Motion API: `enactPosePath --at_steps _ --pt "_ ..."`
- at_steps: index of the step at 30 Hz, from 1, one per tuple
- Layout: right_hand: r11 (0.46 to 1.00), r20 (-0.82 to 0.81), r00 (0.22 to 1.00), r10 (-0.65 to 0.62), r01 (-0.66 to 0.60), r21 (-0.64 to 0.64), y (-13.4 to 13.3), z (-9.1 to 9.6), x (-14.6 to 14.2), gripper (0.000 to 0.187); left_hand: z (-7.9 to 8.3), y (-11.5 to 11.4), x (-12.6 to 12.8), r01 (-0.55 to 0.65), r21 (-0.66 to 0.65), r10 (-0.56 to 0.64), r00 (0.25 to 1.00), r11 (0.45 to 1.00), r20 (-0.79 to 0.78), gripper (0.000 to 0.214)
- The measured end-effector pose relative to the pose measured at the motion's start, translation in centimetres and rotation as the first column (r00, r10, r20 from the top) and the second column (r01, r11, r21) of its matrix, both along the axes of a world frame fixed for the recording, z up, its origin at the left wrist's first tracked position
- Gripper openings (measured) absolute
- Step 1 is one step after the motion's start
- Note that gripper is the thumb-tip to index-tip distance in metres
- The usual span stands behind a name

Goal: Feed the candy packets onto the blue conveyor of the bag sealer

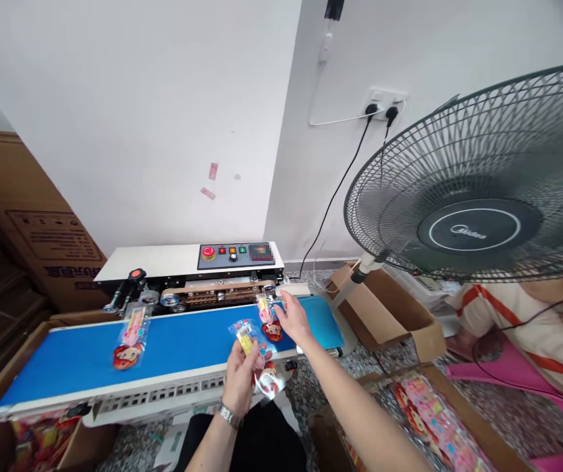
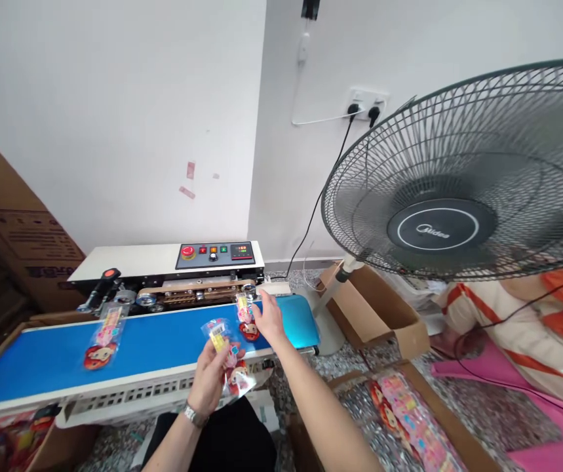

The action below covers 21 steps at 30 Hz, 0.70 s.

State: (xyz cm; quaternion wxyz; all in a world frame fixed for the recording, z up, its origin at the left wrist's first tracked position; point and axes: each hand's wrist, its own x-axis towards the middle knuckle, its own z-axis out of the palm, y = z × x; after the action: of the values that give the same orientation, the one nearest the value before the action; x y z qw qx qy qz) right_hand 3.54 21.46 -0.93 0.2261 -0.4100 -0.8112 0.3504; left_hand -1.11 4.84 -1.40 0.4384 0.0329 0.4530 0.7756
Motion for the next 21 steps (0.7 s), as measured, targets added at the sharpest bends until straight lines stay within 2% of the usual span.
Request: enactPosePath --at_steps 2,4,5,6,9,14,18,21 --pt "0.983 -0.149 0.978 0.143 -0.158 -0.096 -2.0 0.4 0.7 0.036 0.2 0.1 -0.1 -0.035 0.060 0.033 0.999 0.998 0.023 0.038" --pt "0.917 -0.253 0.926 0.280 -0.336 -0.215 -4.2 0.6 1.6 0.035 0.2 0.1 -0.1 -0.051 0.113 0.050 0.999 0.992 0.010 0.037" --pt "0.888 -0.279 0.906 0.317 -0.387 -0.249 -5.3 0.7 2.0 0.035 0.0 0.1 -0.2 -0.047 0.121 0.048 0.999 0.992 -0.006 0.036" --pt "0.874 -0.291 0.898 0.330 -0.407 -0.264 -6.2 0.7 2.4 0.036 -0.1 0.1 -0.2 -0.037 0.112 0.040 0.999 0.993 -0.024 0.035" --pt "0.888 -0.321 0.903 0.284 -0.374 -0.267 -7.9 0.8 2.9 0.032 -0.6 -0.1 -0.1 -0.018 0.057 0.024 0.994 0.998 -0.105 0.032" --pt "0.851 -0.335 0.906 0.260 -0.379 -0.364 -8.1 0.8 3.2 0.029 -0.6 -0.2 -0.1 -0.070 0.061 0.082 0.973 0.996 -0.214 0.028" --pt "0.816 -0.335 0.883 0.330 -0.445 -0.370 -8.1 0.4 4.0 0.026 -0.4 -0.2 -0.4 -0.123 0.083 0.134 0.983 0.989 -0.130 0.023" --pt "0.847 -0.304 0.891 0.337 -0.428 -0.316 -8.7 0.1 4.7 0.044 -0.6 0.0 -0.6 -0.160 0.055 0.162 0.986 0.986 -0.036 0.021"
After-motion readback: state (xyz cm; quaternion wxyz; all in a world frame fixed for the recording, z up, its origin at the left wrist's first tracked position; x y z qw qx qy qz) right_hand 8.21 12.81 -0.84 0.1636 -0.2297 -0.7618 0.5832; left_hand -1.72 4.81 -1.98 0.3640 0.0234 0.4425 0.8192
